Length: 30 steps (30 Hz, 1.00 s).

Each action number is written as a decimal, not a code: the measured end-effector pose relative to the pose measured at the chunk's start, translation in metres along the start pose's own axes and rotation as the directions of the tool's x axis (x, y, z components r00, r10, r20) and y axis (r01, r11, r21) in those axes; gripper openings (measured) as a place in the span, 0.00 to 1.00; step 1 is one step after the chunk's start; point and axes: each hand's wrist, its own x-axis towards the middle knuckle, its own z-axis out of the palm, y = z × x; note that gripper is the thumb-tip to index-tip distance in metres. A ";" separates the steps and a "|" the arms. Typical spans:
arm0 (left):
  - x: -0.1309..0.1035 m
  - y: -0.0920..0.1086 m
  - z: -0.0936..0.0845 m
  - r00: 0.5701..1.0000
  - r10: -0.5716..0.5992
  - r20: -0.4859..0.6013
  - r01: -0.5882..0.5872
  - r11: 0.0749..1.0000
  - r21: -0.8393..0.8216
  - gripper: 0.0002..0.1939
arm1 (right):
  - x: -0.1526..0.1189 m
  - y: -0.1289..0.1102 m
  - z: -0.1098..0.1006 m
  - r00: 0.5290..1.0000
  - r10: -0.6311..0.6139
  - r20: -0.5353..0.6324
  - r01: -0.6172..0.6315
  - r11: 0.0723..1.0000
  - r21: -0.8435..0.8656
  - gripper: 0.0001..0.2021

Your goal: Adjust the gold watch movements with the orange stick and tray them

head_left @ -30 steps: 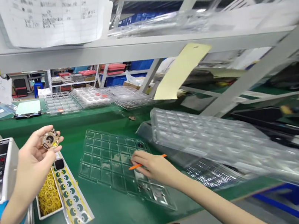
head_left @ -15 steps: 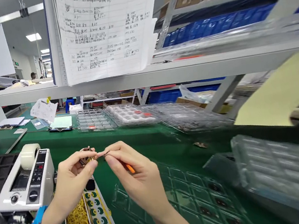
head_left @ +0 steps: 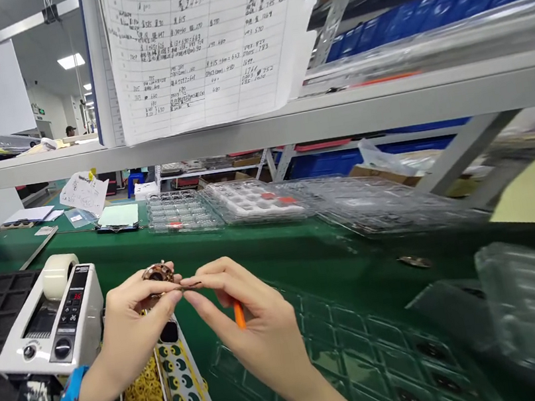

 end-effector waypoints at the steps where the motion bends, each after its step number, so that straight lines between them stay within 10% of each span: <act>1: 0.000 0.000 0.000 1.000 0.002 0.001 -0.002 1.000 0.004 0.06 | 0.000 0.000 0.000 1.000 -0.008 -0.002 0.008 1.000 -0.001 0.06; 8: 0.000 0.000 0.000 0.999 0.020 0.031 -0.021 0.999 0.028 0.08 | 0.000 0.001 -0.003 0.994 -0.106 0.020 0.107 0.992 -0.060 0.07; 30: -0.006 -0.004 0.001 0.917 -0.138 0.374 0.252 0.928 -0.273 0.23 | 0.007 0.001 -0.016 0.946 0.324 0.003 -0.318 0.927 0.196 0.07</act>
